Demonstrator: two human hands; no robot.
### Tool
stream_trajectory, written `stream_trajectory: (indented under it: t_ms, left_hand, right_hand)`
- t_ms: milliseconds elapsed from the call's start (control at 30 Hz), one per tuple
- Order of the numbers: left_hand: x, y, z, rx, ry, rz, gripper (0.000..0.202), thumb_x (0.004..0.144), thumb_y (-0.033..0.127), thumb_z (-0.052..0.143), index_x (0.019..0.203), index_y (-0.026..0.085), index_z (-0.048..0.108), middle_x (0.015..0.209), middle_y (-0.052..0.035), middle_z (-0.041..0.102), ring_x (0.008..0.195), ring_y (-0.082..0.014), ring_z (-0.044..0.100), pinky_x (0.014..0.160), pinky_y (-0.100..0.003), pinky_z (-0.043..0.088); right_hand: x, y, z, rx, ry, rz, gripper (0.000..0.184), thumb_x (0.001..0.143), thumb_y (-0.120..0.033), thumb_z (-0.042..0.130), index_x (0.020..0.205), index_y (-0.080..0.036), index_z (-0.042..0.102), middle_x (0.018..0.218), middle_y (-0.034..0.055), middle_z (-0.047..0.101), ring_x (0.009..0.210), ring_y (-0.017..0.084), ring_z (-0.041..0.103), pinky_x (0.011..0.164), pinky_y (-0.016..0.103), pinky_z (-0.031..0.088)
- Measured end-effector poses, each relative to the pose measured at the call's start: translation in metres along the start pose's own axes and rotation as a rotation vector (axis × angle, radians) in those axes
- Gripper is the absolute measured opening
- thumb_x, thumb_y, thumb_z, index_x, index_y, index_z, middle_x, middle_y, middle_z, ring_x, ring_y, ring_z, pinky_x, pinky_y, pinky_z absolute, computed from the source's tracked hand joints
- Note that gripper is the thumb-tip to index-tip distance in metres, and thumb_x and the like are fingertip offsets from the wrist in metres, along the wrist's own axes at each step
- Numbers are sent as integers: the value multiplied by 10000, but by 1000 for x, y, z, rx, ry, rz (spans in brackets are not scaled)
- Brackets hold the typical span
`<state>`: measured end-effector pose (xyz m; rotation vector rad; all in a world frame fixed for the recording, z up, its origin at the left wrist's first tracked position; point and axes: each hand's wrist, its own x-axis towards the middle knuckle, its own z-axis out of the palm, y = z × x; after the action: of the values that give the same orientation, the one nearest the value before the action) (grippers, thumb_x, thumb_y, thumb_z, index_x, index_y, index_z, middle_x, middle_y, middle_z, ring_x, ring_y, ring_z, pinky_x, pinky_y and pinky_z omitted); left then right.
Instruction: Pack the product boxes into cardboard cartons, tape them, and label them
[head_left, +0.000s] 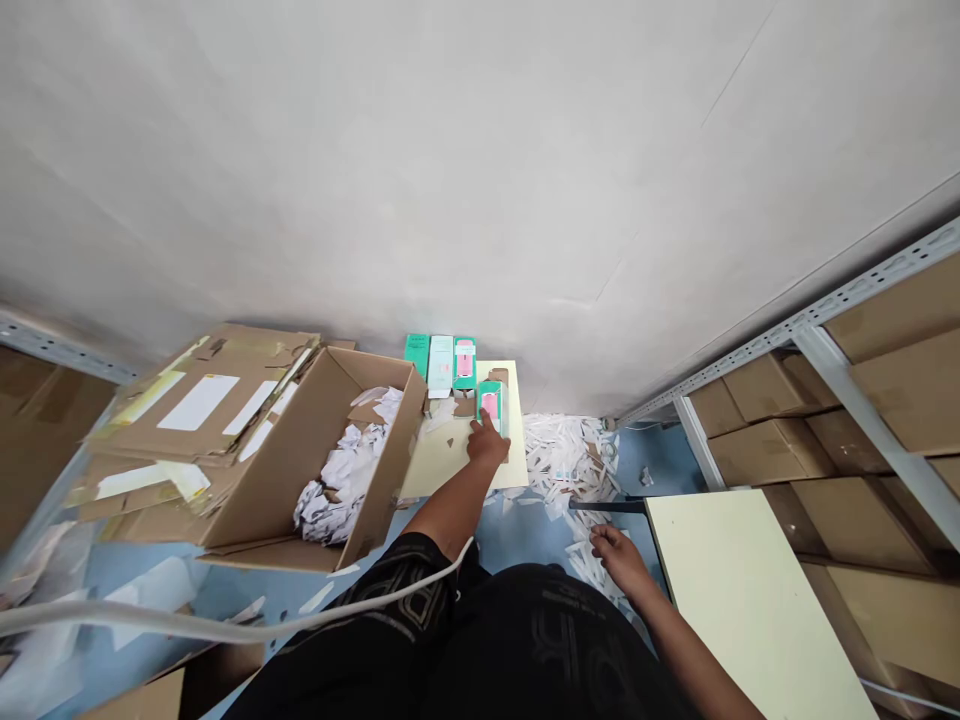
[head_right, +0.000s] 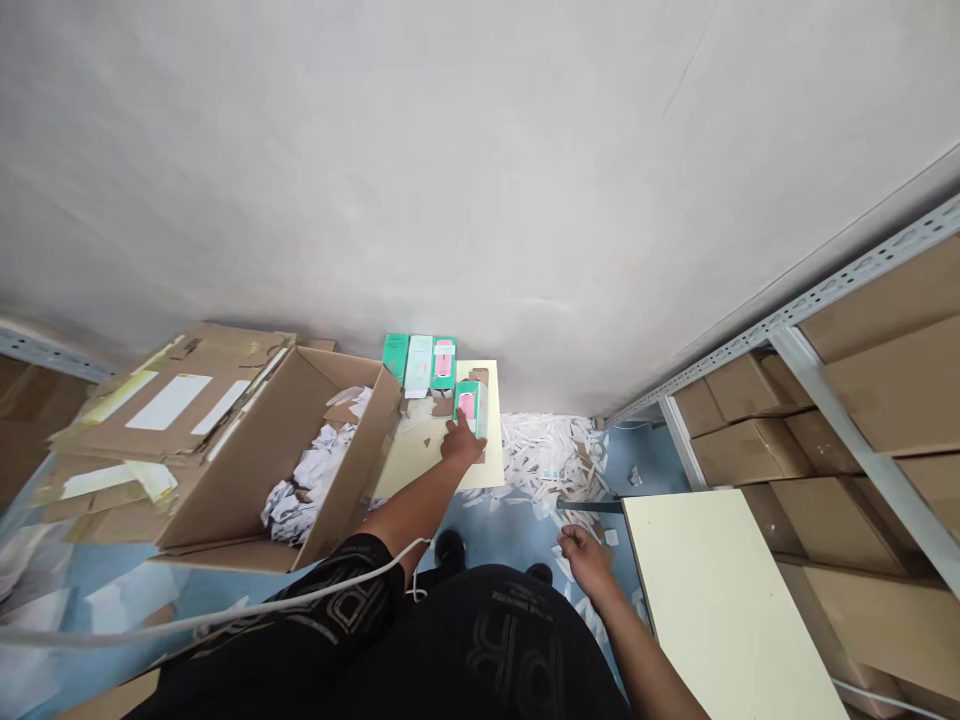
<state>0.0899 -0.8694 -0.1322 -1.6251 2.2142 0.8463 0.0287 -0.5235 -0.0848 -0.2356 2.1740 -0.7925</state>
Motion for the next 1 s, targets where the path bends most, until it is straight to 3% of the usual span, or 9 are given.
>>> stream_trajectory:
  t_ms: [133, 300, 433, 567, 667, 767, 867, 1000]
  left_hand:
    - [-2, -1, -10, -31, 33, 60, 1030, 808, 319, 687, 1662, 243, 116, 1537, -213, 411, 1245, -367, 594, 908, -431, 556]
    - [-26, -16, -43, -251, 10, 185, 997, 807, 381, 691, 1641, 251, 161, 1465, -172, 500, 1143, -302, 666, 899, -399, 554]
    - [-63, -9, -74, -315, -71, 412, 1015, 787, 385, 736, 1637, 256, 196, 1509, -160, 494, 1150, -290, 655, 911, -360, 540]
    - [-108, 20, -86, -226, -113, 672, 1022, 787, 375, 746, 1645, 284, 197, 1539, -133, 463, 1142, -286, 650, 928, -357, 533]
    - [-141, 47, -74, -127, -106, 916, 994, 793, 338, 736, 1640, 277, 220, 1530, -123, 452, 1240, -304, 597, 1007, -381, 511]
    - [-169, 73, -50, -54, -68, 1095, 982, 818, 321, 718, 1646, 263, 193, 1521, -144, 434, 1327, -335, 526, 1069, -438, 485]
    - [-190, 98, -18, -11, -45, 1202, 953, 853, 300, 698, 1649, 262, 175, 1542, -165, 402, 1367, -353, 487, 1107, -485, 459]
    - [-211, 131, 27, 7, -93, 1317, 929, 868, 305, 719, 1641, 275, 205, 1599, -168, 357, 1461, -369, 396, 1188, -532, 388]
  right_hand:
    - [-2, 4, -1, 39, -26, -14, 453, 711, -576, 572, 958, -210, 675, 961, 74, 740, 843, 242, 709, 687, 323, 520]
    - [5, -1, 0, 104, -9, -12, 428, 714, -564, 597, 959, -224, 682, 957, 67, 755, 820, 253, 734, 685, 343, 537]
    - [9, -42, 8, 302, -27, -15, 427, 774, -586, 606, 978, -216, 665, 1013, 99, 758, 836, 237, 743, 681, 326, 557]
    - [7, -107, 2, 598, 68, -62, 543, 826, -627, 655, 1207, -246, 587, 1269, 140, 696, 988, 244, 734, 709, 328, 596]
    - [1, -141, -15, 746, 137, -110, 614, 796, -623, 717, 1269, -273, 543, 1312, 109, 677, 1000, 240, 715, 672, 306, 593]
    - [-9, -144, -37, 853, 193, -184, 544, 777, -535, 751, 1208, -266, 556, 1157, 61, 729, 905, 223, 711, 648, 295, 585]
    - [-18, -119, -58, 944, 303, -185, 542, 731, -449, 790, 1169, -252, 540, 1067, 39, 737, 850, 222, 710, 660, 317, 593]
    - [-22, -64, -89, 920, 522, -296, 552, 712, -414, 806, 1159, -233, 537, 1070, 45, 740, 917, 239, 714, 788, 361, 600]
